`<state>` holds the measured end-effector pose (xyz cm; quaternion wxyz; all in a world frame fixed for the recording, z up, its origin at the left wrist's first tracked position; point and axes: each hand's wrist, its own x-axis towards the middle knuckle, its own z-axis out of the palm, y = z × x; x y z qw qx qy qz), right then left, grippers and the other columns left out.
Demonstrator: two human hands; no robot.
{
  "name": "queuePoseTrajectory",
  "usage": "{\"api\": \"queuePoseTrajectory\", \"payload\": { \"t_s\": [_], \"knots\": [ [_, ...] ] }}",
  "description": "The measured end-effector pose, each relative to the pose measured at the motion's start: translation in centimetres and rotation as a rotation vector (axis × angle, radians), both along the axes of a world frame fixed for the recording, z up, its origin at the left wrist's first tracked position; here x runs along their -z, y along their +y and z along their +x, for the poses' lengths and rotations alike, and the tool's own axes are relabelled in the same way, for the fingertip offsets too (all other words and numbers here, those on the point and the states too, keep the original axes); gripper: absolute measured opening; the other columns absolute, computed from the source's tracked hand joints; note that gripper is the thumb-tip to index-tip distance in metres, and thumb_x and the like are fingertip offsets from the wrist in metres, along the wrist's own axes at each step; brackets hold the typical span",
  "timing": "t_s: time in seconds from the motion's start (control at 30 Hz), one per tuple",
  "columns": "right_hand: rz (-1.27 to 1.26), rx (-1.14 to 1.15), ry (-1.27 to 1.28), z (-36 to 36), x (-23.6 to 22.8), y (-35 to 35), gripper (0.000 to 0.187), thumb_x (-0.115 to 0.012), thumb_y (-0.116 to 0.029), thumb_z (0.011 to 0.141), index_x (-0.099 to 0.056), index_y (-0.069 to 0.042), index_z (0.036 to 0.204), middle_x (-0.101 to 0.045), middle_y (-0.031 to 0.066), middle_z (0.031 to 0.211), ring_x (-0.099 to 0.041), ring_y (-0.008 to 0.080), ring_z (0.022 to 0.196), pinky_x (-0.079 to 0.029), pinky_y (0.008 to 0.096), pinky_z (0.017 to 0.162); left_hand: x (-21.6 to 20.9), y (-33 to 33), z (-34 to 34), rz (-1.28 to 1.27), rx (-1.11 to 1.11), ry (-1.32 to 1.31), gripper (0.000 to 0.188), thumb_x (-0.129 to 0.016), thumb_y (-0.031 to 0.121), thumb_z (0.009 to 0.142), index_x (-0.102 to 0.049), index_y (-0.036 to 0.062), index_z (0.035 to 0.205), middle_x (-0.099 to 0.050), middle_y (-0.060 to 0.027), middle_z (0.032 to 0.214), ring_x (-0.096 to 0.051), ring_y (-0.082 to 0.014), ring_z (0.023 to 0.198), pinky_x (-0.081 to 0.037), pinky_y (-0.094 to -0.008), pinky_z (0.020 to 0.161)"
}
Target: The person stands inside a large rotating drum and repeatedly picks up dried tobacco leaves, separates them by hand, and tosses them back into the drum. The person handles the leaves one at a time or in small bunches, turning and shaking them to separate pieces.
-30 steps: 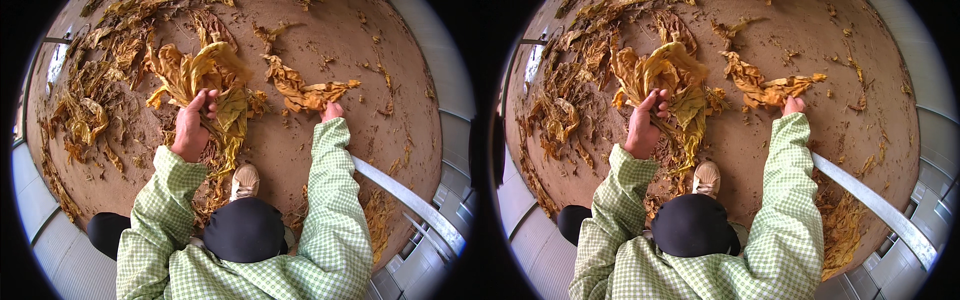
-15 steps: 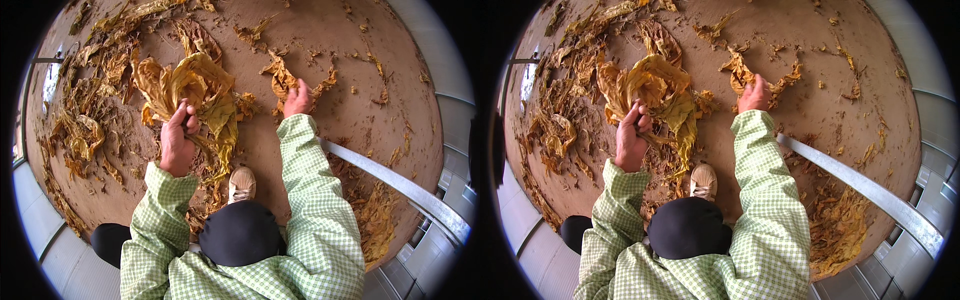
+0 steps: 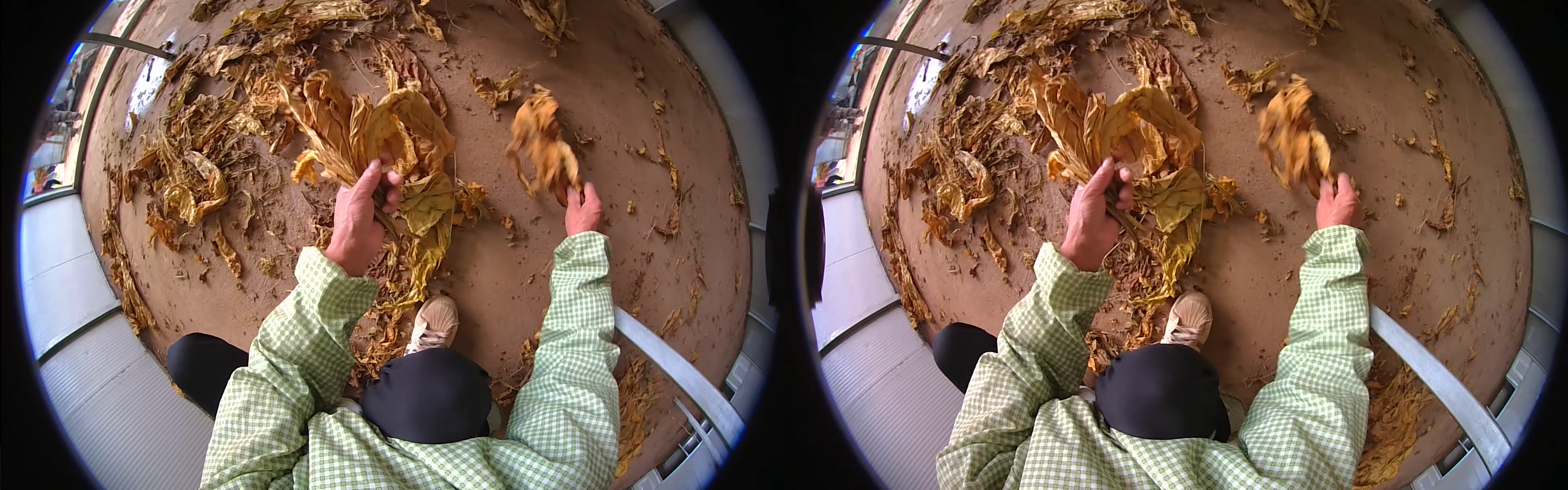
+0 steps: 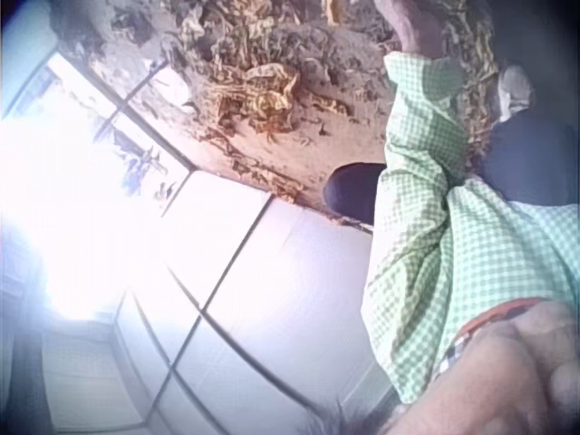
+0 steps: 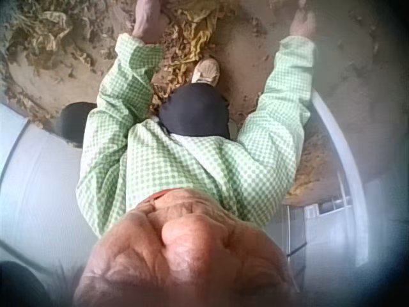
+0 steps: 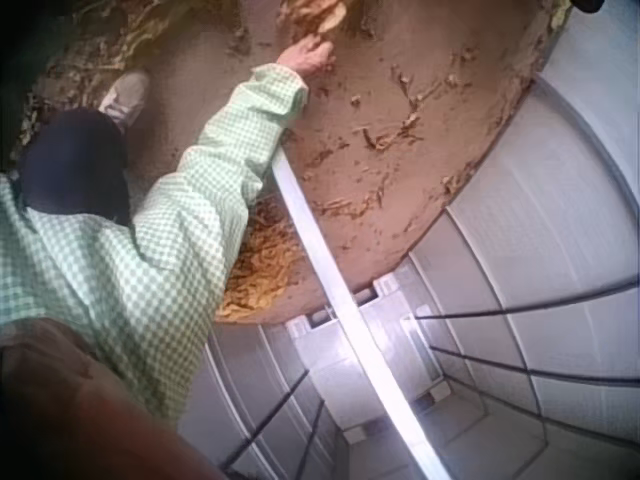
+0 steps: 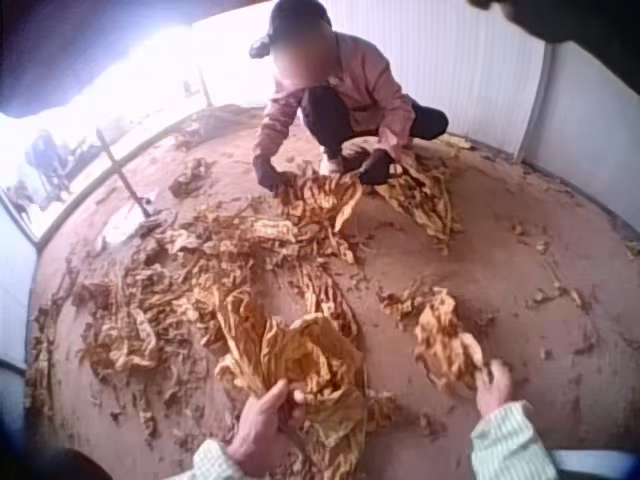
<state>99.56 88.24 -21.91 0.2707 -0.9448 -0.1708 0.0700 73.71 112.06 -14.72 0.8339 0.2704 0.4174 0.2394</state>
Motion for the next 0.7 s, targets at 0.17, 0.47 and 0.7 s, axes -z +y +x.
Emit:
{"api": "queuePoseTrajectory", "payload": {
  "t_s": [0.17,0.47,0.7],
  "knots": [
    [1.005,0.243,0.753,-7.8,-4.3,8.5,0.032,-0.076,-0.026,0.069,-0.058,-0.008,0.089,-0.062,0.0054,0.089,-0.058,0.0180,0.083,-0.048,0.0368,0.080,1.2,-2.2,-0.3,0.194,0.390,0.299,0.031,-0.052,0.035,0.090,-0.061,0.0047,0.091,-0.060,-0.0038,0.078,-0.047,-0.0114,0.058,-0.040,-0.0263,0.054],
    [0.662,0.256,0.693,-13.5,3.6,13.0,0.046,-0.061,-0.025,0.084,-0.049,0.005,0.118,-0.059,0.0161,0.108,-0.057,0.0238,0.093,-0.044,0.0349,0.083,1.2,-4.4,-2.5,-0.099,0.616,0.210,0.041,-0.057,0.042,0.086,-0.059,0.0032,0.098,-0.059,-0.0006,0.080,-0.052,-0.0093,0.066,-0.043,-0.0246,0.057],
    [1.207,0.175,1.452,-13.9,2.5,11.8,0.048,-0.061,-0.039,0.083,-0.052,-0.010,0.121,-0.058,0.0024,0.113,-0.053,0.0162,0.104,-0.044,0.0305,0.086,0.9,-3.9,-4.2,0.143,0.740,0.167,0.035,-0.063,0.018,0.083,-0.055,0.0007,0.113,-0.060,-0.0044,0.095,-0.053,-0.0131,0.088,-0.045,-0.0293,0.077]
  ]
}}
